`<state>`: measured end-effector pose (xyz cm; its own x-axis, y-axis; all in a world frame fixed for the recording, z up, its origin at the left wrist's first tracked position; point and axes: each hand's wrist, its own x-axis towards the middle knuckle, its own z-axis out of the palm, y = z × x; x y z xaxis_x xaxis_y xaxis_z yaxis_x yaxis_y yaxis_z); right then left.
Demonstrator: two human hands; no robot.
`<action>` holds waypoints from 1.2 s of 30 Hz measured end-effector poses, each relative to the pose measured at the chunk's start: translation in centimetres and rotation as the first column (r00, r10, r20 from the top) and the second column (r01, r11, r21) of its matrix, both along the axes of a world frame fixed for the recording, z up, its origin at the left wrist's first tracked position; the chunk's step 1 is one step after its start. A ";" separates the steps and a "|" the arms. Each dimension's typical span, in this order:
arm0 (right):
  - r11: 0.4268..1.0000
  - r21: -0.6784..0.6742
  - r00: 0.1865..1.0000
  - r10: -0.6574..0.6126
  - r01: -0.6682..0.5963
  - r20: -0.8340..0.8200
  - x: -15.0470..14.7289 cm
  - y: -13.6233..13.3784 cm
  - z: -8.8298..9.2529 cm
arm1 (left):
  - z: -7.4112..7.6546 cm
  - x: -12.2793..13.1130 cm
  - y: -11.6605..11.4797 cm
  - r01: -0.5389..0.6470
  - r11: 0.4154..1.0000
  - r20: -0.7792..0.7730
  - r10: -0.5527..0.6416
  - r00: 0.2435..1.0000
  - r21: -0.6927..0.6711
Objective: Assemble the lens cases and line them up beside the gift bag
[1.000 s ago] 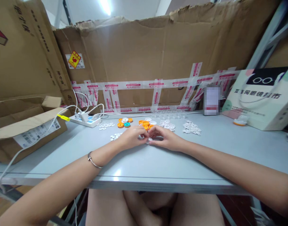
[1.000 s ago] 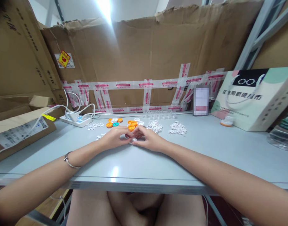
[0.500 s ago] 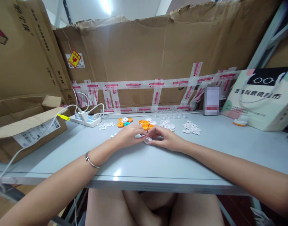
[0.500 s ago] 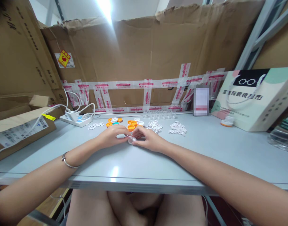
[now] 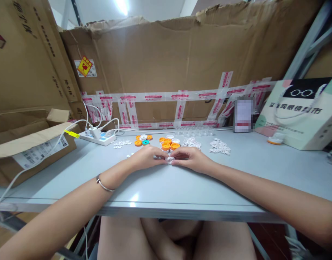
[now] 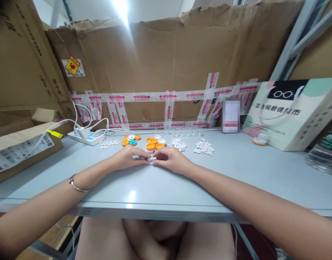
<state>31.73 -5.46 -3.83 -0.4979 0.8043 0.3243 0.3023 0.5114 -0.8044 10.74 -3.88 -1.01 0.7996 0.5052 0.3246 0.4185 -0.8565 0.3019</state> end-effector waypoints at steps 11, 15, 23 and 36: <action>0.982 0.184 0.995 -0.043 0.026 0.088 0.0 0.0 0.1 | -0.2 0.0 0.2 0.064 0.994 -0.058 -0.059 0.997 0.085; 0.969 0.247 0.992 -0.038 0.007 0.121 0.2 -0.1 0.1 | -0.2 0.0 0.2 0.081 0.992 -0.058 -0.075 0.995 0.096; 0.969 0.246 0.990 -0.027 -0.009 0.139 0.3 -0.2 0.3 | -0.2 0.1 0.1 0.063 0.992 -0.054 -0.057 0.997 0.109; 0.973 0.232 0.990 -0.037 0.005 0.133 0.2 -0.3 0.3 | 0.1 0.1 -0.3 0.028 0.996 -0.047 -0.023 0.999 0.088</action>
